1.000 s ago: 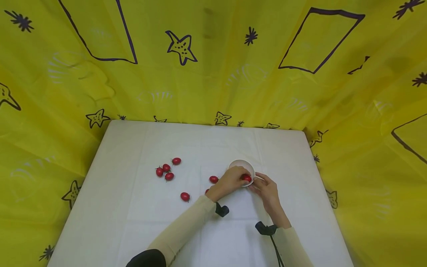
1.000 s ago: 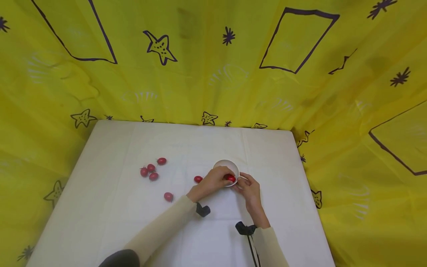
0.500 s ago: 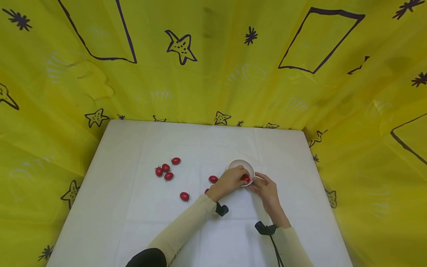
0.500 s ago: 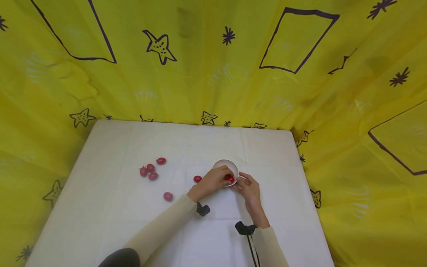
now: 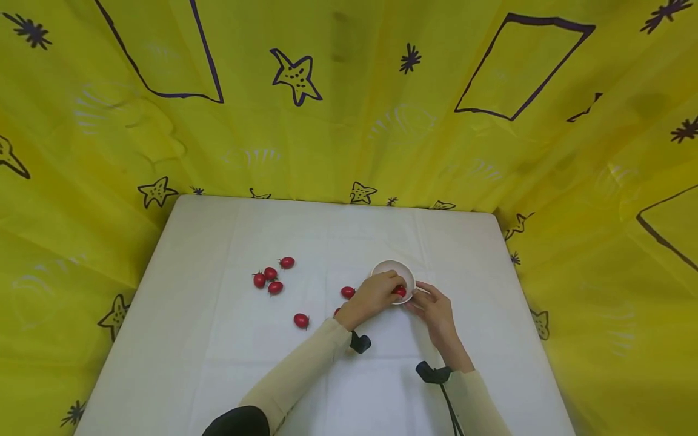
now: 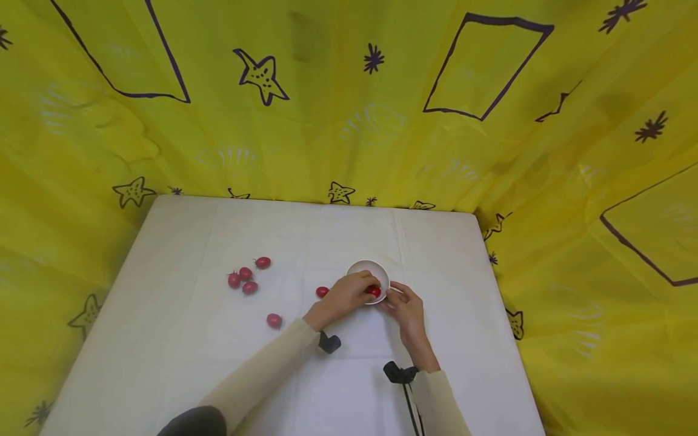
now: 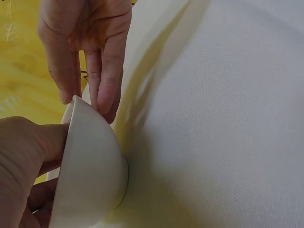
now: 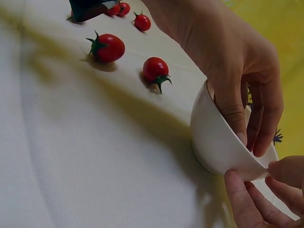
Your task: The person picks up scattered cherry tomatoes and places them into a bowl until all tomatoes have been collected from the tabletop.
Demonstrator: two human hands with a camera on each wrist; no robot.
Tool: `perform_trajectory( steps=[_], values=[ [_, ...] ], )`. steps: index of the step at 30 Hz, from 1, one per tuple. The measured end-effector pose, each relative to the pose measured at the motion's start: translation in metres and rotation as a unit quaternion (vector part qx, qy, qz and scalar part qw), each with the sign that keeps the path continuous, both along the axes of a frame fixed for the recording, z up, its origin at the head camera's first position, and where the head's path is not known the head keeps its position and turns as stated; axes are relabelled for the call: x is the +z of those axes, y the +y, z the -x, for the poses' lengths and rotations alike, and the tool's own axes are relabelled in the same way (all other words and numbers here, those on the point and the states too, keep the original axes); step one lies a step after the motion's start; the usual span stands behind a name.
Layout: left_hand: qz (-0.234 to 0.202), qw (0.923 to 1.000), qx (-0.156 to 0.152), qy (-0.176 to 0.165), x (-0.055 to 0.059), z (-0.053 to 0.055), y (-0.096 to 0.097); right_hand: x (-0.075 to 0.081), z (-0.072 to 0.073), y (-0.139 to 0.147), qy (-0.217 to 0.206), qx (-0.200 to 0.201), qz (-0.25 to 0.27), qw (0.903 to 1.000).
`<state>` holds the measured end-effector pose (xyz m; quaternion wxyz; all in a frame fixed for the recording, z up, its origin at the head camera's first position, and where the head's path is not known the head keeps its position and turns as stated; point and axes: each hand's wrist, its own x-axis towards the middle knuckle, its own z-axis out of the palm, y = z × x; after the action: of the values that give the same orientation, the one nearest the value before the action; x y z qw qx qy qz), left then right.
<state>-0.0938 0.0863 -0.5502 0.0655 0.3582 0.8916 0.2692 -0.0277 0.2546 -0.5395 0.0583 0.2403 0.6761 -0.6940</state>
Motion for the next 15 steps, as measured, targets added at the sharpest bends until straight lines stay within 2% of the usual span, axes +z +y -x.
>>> perform_trajectory(
  steps=[5, 15],
  values=[
    [-0.008, 0.9999, 0.002, 0.009, 0.0014, -0.0003, -0.003, -0.0024, -0.0009, 0.0002, 0.002, 0.001, -0.006, 1.0],
    [-0.051, 0.9985, 0.011, 0.016, 0.002, -0.0002, -0.0096, -0.0013, -0.0016, -0.0009, 0.006, 0.014, -0.012, 0.9998]
  ],
)
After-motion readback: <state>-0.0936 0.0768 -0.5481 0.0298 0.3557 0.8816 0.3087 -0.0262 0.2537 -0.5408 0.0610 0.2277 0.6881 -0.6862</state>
